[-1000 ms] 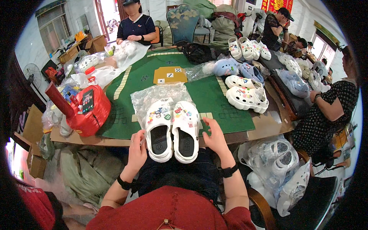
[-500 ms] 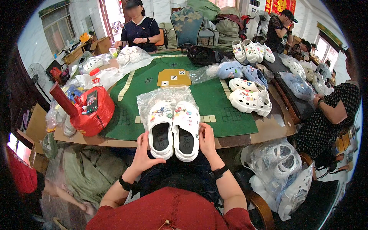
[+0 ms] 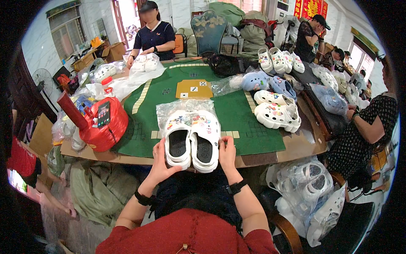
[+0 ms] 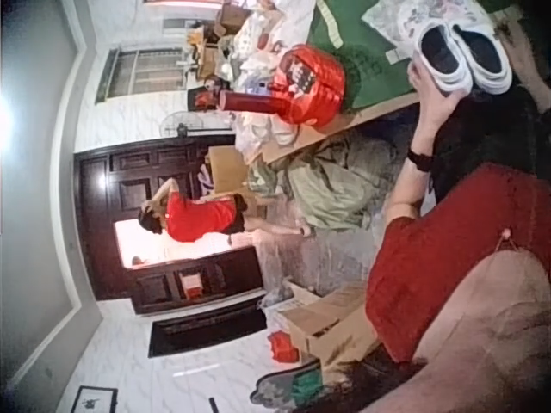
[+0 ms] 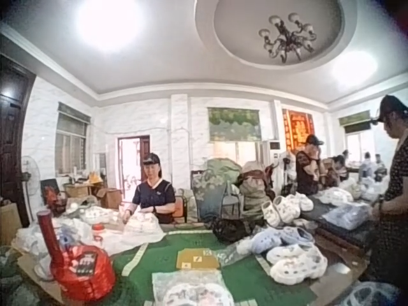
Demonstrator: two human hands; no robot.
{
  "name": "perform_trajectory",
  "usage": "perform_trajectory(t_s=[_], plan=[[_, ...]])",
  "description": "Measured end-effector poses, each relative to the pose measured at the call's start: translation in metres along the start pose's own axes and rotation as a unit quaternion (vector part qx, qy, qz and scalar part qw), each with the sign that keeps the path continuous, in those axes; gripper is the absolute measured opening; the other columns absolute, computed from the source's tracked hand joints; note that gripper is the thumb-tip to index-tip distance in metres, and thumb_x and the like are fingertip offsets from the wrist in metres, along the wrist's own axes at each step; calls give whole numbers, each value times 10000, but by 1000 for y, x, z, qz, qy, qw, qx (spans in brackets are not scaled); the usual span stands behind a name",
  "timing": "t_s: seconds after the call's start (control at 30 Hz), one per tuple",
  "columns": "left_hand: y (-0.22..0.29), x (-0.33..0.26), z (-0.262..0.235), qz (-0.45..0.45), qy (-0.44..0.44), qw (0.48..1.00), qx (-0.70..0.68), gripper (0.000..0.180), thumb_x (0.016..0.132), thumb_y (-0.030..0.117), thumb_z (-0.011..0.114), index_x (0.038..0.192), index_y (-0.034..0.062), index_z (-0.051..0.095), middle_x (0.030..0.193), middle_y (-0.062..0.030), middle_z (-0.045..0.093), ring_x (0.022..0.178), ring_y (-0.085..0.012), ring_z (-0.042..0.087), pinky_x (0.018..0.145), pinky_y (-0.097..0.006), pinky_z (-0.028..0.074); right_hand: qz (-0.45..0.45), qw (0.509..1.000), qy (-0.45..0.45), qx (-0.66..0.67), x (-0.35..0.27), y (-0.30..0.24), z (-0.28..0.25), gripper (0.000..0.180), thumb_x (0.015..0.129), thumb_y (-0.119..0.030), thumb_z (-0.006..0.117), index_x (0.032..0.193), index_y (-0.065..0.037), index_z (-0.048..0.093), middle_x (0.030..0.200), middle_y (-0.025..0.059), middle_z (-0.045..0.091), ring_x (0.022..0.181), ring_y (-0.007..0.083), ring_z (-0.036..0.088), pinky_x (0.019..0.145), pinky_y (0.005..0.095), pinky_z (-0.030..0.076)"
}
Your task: Packing finished shoes into plastic bags at a workstation.
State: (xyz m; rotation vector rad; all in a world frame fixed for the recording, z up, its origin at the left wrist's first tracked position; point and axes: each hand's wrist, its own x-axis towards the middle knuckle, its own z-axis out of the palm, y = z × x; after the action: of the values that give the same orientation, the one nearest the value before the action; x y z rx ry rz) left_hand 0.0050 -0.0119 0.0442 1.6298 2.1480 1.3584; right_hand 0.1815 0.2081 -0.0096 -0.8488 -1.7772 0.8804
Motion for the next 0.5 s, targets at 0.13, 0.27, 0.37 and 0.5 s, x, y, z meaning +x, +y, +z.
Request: perform_trajectory(t_s=[0.13,0.27,0.37,0.5], plan=[[-2,19,0,-15,50,999,15,1137,678,358,858,1522,22,173,1316,-222,318,1219,-383,320,1111,-485,224,4,998,34,61,14,-11,9,119,1007,-79,487,1079,12,515,860,88,578,753,160,544,696,310,465],[0,46,-7,6,129,972,-197,914,745,184,825,1467,26,287,1309,-162,363,1231,-277,400,1064,-414,349,0,984,-25,177,33,-42,-1,152,1025,-84,454,1151,-5,485,957,46,542,843,115,502,748,247,426],[-2,44,-10,-9,125,957,-262,842,736,153,847,1397,16,344,1281,-133,447,1185,-221,512,987,-355,441,17,949,-198,246,30,-51,-21,591,892,-189,726,1339,-12,382,1045,34,545,931,115,505,833,259,428],[-2,18,1,-70,110,963,-237,814,685,105,887,1314,24,379,1164,-126,551,1097,-199,581,956,-328,459,0,949,-308,70,-4,-64,-54,1060,572,-317,974,1383,-35,352,1207,59,510,1010,154,517,901,327,443]])
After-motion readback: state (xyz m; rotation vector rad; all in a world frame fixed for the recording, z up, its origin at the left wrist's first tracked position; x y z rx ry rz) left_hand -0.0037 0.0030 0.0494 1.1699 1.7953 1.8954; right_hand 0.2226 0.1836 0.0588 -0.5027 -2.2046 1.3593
